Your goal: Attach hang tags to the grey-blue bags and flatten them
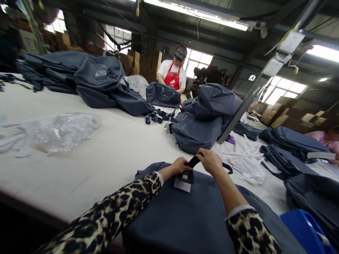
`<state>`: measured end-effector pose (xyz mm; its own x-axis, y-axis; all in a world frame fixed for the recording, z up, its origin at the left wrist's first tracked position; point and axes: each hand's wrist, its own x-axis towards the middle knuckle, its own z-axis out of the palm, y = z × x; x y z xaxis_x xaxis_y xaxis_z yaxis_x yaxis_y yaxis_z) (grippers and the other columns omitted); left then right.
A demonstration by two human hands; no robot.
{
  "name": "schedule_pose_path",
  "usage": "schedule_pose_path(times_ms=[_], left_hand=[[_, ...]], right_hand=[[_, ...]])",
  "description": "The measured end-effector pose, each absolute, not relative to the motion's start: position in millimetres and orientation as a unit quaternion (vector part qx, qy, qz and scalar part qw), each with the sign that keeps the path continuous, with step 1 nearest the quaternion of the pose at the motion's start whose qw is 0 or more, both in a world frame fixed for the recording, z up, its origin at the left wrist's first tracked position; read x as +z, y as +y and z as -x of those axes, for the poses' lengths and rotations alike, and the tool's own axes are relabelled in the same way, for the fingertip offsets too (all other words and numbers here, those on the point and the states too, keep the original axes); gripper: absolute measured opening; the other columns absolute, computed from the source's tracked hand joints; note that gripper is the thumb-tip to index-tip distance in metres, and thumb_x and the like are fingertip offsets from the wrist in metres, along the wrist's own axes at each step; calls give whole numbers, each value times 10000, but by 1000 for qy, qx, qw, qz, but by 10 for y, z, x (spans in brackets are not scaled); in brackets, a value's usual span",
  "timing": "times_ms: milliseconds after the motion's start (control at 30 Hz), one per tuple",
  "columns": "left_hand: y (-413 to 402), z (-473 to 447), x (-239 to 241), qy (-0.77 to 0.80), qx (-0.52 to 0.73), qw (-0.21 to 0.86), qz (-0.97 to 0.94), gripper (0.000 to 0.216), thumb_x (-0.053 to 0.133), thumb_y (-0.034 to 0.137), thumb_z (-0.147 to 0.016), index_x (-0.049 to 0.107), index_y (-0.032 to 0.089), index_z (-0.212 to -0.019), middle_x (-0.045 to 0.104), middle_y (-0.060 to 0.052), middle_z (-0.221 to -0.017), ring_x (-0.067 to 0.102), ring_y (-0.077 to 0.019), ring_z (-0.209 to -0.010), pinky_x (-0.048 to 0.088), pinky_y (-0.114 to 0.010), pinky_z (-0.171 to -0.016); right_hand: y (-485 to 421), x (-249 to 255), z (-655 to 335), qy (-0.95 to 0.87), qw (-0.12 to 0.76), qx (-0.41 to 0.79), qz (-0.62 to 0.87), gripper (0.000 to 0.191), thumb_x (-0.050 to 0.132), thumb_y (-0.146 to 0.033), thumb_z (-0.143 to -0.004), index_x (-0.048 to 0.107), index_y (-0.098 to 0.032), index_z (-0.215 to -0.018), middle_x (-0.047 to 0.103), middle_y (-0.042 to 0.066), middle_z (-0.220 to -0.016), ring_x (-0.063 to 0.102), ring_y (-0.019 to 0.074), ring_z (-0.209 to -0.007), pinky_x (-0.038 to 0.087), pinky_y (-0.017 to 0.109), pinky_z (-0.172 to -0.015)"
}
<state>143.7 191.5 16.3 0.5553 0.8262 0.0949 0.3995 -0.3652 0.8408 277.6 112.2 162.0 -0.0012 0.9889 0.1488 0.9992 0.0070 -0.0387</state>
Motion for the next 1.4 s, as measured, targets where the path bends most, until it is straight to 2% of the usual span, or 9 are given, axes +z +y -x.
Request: schedule_pose_path(times_ms=[300,367,567,733,900,1000,1167,1300,1400], left_hand=[[1800,-1317,-30,407,229,307,-829,271,648,382,-853,762,192,-1010,752,-42,-906,664,-211,-877,488,-292,-841],[1806,-1313,-24,389,204,295,-849,269,621,308,-856,747,220,-1077,755,-32,-1008,665,-212,-958,481,-292,-907],[1813,-1227,131,329,127,252,-901,528,545,127,-808,597,174,-1332,588,-89,-1395,524,-242,-1298,348,-387,-1145],[1679,-1150,461,267,71,220,-935,516,486,204,-903,502,95,-1407,452,-136,-1510,360,-263,-1435,254,-445,-1190],[1149,-1416,345,230,61,170,-956,554,373,455,-1008,332,269,-1528,293,-60,-1606,191,-283,-1505,138,-570,-1202],[908,-1509,36,243,20,98,-965,518,317,452,-1025,287,354,-1533,252,-30,-1619,168,-308,-1509,81,-648,-1174],[873,-1470,-231,235,24,25,-971,510,273,471,-1038,193,411,-1538,187,3,-1634,162,-292,-1512,70,-640,-1178],[853,-1457,-204,234,44,3,-971,583,330,545,-1010,153,395,-1545,203,-16,-1631,201,-302,-1502,86,-643,-1180],[829,-1456,-192,236,39,-10,-971,581,334,526,-1010,156,389,-1545,208,-22,-1628,213,-303,-1498,105,-650,-1176]], right_hand=[[757,1561,-2740,-728,41,-13,684,235,501,-387,-958,678,-240,-1004,713,70,-947,644,245,-891,395,315,-689],[426,1420,-2713,-748,24,4,663,212,550,-369,-940,679,-226,-1031,715,69,-954,655,244,-879,425,316,-696],[-509,696,-2570,-774,19,36,632,463,568,-251,-944,507,-140,-1390,644,113,-1248,603,256,-1117,478,356,-931],[-598,356,-2563,-755,84,18,650,439,494,-277,-986,481,-156,-1407,610,111,-1311,555,267,-1180,466,405,-997],[-640,175,-2569,-738,131,-9,662,457,489,-345,-992,461,-187,-1419,547,101,-1394,501,261,-1255,439,403,-1043],[-686,182,-2560,-742,129,-22,657,449,484,-397,-992,514,-162,-1373,552,117,-1391,481,253,-1288,419,383,-1068],[-791,571,-3015,-759,105,-45,641,305,613,-477,-911,697,-243,-1087,676,53,-1199,530,241,-1232,394,399,-1085],[-1064,738,-3785,-679,111,-82,721,453,582,-440,-936,602,-169,-1298,540,180,-1411,410,350,-1370,261,571,-1142],[-1284,581,-4175,-644,108,-81,753,523,531,-483,-955,534,-194,-1391,437,171,-1513,321,365,-1434,202,617,-1154]])
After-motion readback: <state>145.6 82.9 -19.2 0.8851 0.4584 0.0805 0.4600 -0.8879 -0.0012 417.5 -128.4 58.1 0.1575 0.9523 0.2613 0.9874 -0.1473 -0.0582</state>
